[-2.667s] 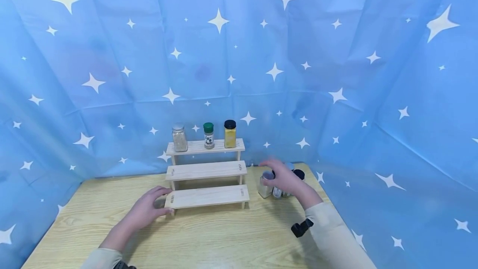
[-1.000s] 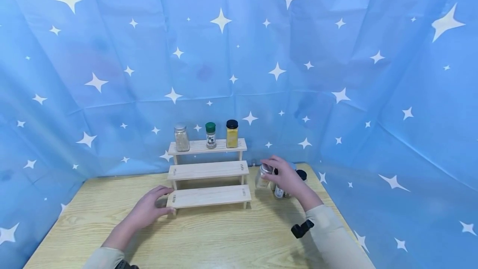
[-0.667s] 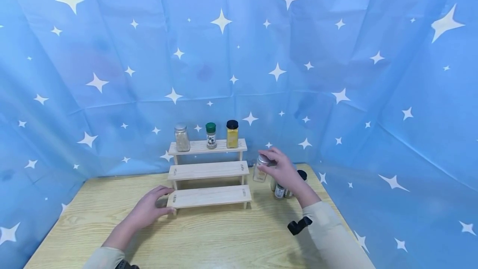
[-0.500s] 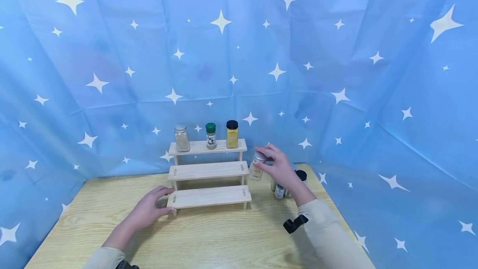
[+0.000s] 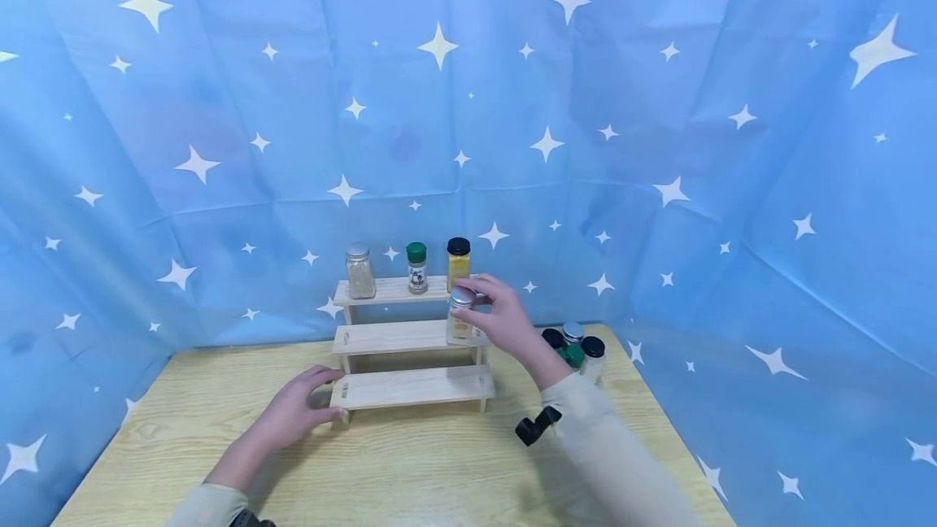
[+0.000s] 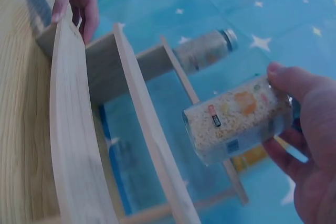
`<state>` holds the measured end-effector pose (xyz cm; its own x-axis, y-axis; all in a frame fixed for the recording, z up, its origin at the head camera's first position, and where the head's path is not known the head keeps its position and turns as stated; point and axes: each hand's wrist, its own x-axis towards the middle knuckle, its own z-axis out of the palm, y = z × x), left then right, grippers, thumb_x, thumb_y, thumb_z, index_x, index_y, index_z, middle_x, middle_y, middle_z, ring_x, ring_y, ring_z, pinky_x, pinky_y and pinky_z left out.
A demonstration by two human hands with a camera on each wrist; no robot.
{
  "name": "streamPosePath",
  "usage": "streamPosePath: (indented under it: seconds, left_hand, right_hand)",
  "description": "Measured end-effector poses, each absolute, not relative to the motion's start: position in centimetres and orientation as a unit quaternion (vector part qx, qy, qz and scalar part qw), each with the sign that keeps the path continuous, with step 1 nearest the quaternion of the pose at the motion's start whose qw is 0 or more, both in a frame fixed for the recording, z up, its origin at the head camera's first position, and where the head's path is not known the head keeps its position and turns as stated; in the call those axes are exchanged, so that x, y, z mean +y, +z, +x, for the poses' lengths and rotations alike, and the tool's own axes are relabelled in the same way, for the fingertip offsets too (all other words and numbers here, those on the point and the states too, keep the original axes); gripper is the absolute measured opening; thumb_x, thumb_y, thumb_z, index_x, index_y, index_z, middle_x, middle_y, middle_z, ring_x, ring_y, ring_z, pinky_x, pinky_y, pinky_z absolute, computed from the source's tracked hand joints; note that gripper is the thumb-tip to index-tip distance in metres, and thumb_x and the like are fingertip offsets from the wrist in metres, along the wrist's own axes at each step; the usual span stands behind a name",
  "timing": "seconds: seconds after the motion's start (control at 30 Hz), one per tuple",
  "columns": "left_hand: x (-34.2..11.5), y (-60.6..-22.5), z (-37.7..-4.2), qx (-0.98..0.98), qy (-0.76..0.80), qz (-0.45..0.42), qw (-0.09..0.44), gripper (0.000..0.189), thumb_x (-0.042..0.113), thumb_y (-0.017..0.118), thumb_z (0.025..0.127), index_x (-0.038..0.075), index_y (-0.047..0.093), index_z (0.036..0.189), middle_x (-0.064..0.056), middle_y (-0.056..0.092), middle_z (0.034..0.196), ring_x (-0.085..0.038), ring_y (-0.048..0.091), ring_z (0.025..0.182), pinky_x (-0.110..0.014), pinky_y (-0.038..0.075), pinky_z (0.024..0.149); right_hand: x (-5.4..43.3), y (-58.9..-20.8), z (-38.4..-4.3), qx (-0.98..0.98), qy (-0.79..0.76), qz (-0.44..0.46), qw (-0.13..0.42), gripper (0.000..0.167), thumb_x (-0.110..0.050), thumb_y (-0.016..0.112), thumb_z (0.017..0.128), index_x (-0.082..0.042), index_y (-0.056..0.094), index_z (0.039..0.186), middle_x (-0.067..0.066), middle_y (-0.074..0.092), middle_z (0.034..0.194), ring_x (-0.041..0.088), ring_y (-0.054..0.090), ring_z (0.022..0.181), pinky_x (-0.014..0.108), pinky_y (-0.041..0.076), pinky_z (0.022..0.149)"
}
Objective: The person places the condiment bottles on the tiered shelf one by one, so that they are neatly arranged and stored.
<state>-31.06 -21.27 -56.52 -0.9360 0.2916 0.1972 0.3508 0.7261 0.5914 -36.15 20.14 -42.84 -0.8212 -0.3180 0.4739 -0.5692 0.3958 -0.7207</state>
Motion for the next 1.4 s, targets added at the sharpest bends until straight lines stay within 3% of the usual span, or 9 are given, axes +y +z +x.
streamPosePath:
  seconds: [0.1,0.3,0.67,1.1,1.4]
  left_hand:
    - [-21.3,-56.6,-31.2,-0.927,-0.329,-0.174,0.045,0.072,0.04,0.094,0.09,0.014,0.067,0.151,-0.003,0.067,0.143,-0.037,0.062,0.137,-0.062,0.052,0.115]
    - [-21.3,-56.7,-31.3,-0.927,-0.327,-0.176,0.048,0.07,0.037,0.095,0.09,0.014,0.067,0.15,-0.004,0.067,0.143,-0.037,0.062,0.137,-0.061,0.053,0.114]
    - [-21.3,-56.6,-31.2,-0.925,-0.334,-0.174,0.042,0.073,0.039,0.093,0.091,0.011,0.065,0.153,-0.008,0.065,0.148,-0.039,0.059,0.141,-0.063,0.05,0.117]
    - [-21.1,-56.2,-31.1,-0.925,-0.338,-0.171,0.041,0.07,0.034,0.095,0.09,0.013,0.067,0.151,-0.005,0.067,0.144,-0.036,0.062,0.137,-0.06,0.052,0.116]
    - [-21.3,-56.2,-31.0,-0.924,-0.34,-0.169,0.037,0.069,0.038,0.093,0.091,0.015,0.067,0.151,-0.002,0.067,0.144,-0.035,0.062,0.138,-0.06,0.053,0.114]
  right_hand:
    - [18.5,-42.9,-36.7,-0.821,0.482,0.275,0.134,0.049,-0.023,0.087,0.1,-0.015,0.074,0.146,0.001,0.07,0.137,0.023,0.068,0.117,0.044,0.064,0.102]
    - [15.1,-43.0,-37.3,-0.8,0.521,0.274,0.113,0.052,-0.017,0.088,0.098,-0.007,0.071,0.147,0.005,0.07,0.136,0.026,0.069,0.117,0.036,0.064,0.1]
    - [9.5,-43.9,-38.0,-0.786,0.545,0.277,0.092,0.049,-0.019,0.085,0.101,-0.019,0.072,0.149,0.003,0.067,0.145,0.025,0.068,0.123,0.039,0.063,0.103]
    - [5.4,-45.2,-39.3,-0.78,0.557,0.268,0.095,0.049,-0.015,0.085,0.101,-0.011,0.072,0.148,0.003,0.067,0.146,0.023,0.066,0.128,0.036,0.061,0.106]
    - [3.6,-45.7,-39.2,-0.773,0.566,0.274,0.085,0.047,-0.017,0.084,0.102,-0.012,0.072,0.147,0.007,0.064,0.15,0.028,0.067,0.126,0.048,0.06,0.107]
